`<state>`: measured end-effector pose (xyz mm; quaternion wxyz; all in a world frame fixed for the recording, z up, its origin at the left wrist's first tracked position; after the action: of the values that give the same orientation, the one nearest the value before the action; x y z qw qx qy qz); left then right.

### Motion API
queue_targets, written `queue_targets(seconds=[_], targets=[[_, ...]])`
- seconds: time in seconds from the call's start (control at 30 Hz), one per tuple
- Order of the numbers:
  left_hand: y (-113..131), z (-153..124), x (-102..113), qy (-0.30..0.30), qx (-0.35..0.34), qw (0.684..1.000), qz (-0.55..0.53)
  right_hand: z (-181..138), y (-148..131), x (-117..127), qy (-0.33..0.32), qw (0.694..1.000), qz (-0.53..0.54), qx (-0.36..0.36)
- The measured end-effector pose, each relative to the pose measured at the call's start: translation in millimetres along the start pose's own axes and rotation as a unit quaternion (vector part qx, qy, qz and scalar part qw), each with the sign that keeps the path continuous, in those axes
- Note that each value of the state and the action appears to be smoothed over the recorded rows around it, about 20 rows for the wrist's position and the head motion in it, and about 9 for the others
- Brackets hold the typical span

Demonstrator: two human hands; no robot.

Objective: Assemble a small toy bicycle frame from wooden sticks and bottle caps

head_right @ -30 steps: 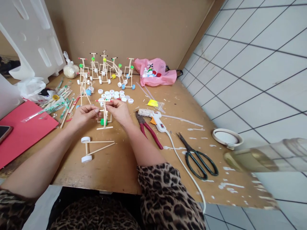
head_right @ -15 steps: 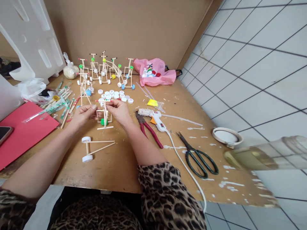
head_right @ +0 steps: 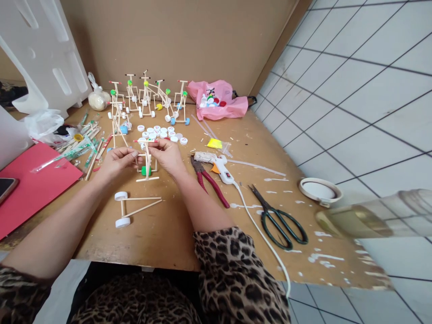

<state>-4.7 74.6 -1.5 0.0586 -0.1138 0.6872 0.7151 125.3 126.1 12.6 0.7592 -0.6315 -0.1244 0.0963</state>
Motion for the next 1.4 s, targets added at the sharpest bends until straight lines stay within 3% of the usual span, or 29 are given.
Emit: queue_targets(seconds=[1.4], targets=[[1.8,-1.5,-0.2,0.023,0.015,1.0,-0.008,-0.5,2.1,0.4,0.003,1.0,0.028,-0.006]])
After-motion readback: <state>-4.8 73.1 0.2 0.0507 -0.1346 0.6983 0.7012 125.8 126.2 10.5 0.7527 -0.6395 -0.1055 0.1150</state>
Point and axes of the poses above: each hand's wrist, its own z-axis towards the middle knuckle, its own x-axis out of the back of the hand, y = z × x, the point moved 8 cm from there along z, towards the middle knuckle, and after that the axes turned 8 degrees about -z, right-handed, at the moved point
